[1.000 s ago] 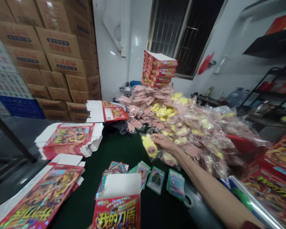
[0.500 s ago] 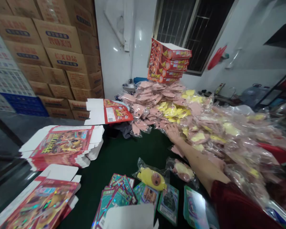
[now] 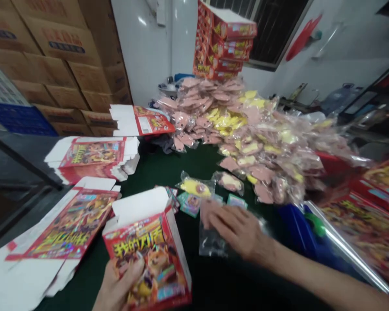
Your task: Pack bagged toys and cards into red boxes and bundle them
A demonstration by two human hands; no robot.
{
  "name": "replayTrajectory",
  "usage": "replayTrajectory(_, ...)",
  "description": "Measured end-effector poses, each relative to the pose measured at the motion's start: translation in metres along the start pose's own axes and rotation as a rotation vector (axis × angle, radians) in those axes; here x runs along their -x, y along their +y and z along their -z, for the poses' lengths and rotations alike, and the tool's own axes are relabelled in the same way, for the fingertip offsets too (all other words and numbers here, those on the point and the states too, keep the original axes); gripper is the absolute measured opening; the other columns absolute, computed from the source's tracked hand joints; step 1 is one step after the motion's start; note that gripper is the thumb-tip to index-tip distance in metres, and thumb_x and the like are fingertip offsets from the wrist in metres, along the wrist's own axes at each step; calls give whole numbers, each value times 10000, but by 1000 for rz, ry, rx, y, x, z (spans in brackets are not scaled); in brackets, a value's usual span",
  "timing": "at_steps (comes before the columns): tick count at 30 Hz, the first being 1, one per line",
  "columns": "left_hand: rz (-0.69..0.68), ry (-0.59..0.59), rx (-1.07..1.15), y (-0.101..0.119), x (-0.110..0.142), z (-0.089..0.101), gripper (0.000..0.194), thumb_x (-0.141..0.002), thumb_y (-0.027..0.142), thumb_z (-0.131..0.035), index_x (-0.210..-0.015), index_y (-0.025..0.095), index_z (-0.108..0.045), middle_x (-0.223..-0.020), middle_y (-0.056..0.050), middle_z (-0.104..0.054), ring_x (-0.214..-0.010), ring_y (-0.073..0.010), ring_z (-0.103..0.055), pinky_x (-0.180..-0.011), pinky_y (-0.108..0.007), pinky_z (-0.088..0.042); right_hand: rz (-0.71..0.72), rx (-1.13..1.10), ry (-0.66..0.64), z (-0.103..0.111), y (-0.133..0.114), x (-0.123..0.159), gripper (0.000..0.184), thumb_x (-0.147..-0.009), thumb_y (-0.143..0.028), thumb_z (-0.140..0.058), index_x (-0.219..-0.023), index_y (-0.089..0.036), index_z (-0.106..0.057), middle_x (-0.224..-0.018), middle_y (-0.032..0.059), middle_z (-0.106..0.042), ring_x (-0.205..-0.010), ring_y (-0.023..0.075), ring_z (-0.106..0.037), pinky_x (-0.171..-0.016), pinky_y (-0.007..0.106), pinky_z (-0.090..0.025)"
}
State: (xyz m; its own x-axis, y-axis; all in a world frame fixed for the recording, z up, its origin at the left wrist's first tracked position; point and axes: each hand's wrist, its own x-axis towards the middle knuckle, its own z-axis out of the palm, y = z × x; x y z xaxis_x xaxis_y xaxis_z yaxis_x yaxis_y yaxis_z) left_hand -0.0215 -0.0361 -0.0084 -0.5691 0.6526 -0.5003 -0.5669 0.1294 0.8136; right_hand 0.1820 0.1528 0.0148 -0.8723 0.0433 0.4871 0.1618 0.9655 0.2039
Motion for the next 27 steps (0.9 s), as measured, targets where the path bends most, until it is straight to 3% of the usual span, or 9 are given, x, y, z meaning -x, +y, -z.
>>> replayTrajectory(3, -89, -48, 57, 2, 7, -7, 589, -408, 356, -861, -907, 144, -632, -748, -64, -737, -680, -298, -702, -612, -349, -594, -88, -268, -318, 20, -40, 31, 438, -789, -68, -497, -1224, -122, -508, -1183, 139, -569, -1077, 242, -521, -828, 350, -470)
replayTrajectory(6, -197, -66, 39, 0, 15, -7, 482, -426, 312, -852, -823, 123, -655, -707, -68, -737, -638, -286, -702, -611, -347, -595, -222, -579, -533, 36, -36, 36, 602, -748, -116, -557, -1324, -192, -402, -1330, 106, -468, -1182, 221, -467, -927, 348, -432)
replayTrajectory(9, -290, -116, -74, -6, 23, -1, 393, -458, 304, -840, -758, 112, -675, -700, -64, -739, -598, -249, -694, -577, -309, -593, -545, -529, -508, 33, -23, 23, 492, -808, -258, -555, -1280, -189, -431, -1259, 111, -528, -1142, 220, -501, -930, 362, -416)
replayTrajectory(11, -336, -153, -183, -11, 30, 4, 330, -495, 304, -826, -724, 110, -690, -691, -59, -740, -595, -217, -687, -576, -266, -586, -693, -398, -513, 19, -23, 10, 540, -751, -349, -639, -1227, -156, -471, -1211, 145, -552, -1106, 268, -514, -903, 386, -413)
replayTrajectory(15, -415, -204, -334, -15, 43, 9, 296, -536, 305, -802, -735, 110, -701, -705, -62, -740, -622, -207, -683, -603, -258, -579, -729, -316, -551, -6, -35, -9, 732, -551, -323, -787, -1183, -109, -487, -1080, 187, -602, -1038, 348, -524, -877, 439, -378)
replayTrajectory(18, -419, -235, -340, -13, 51, 9, 295, -535, 289, -801, -748, 109, -704, -714, -65, -740, -635, -208, -685, -614, -259, -576, -790, -316, -551, -12, -38, -6, 575, -516, -348, -793, -990, -118, -562, -912, 147, -633, -924, 330, -566, -798, 400, -400)
replayTrajectory(22, -383, -312, -324, -10, 53, 4, 283, -558, 288, -788, -764, 110, -709, -730, -66, -743, -640, -205, -686, -613, -255, -570, -860, -428, -537, -14, -31, 14, 379, -539, -366, -769, -757, -181, -520, -662, -5, -577, -649, 180, -561, -573, 252, -396)
replayTrajectory(25, -351, -442, -356, -7, 50, 1, 291, -586, 264, -770, -824, 109, -707, -761, -69, -745, -674, -208, -691, -640, -263, -566, -878, -514, -460, 0, -21, 29, 293, -607, -282, -715, -713, -193, -457, -609, -53, -530, -577, 125, -519, -508, 209, -372)
replayTrajectory(27, -316, -534, -385, -7, 47, 0, 301, -604, 246, -760, -865, 110, -700, -798, -70, -746, -706, -208, -692, -662, -264, -561, -899, -537, -388, 28, -11, 36, 230, -692, -288, -644, -731, -197, -436, -618, -48, -527, -574, 123, -518, -506, 214, -382)
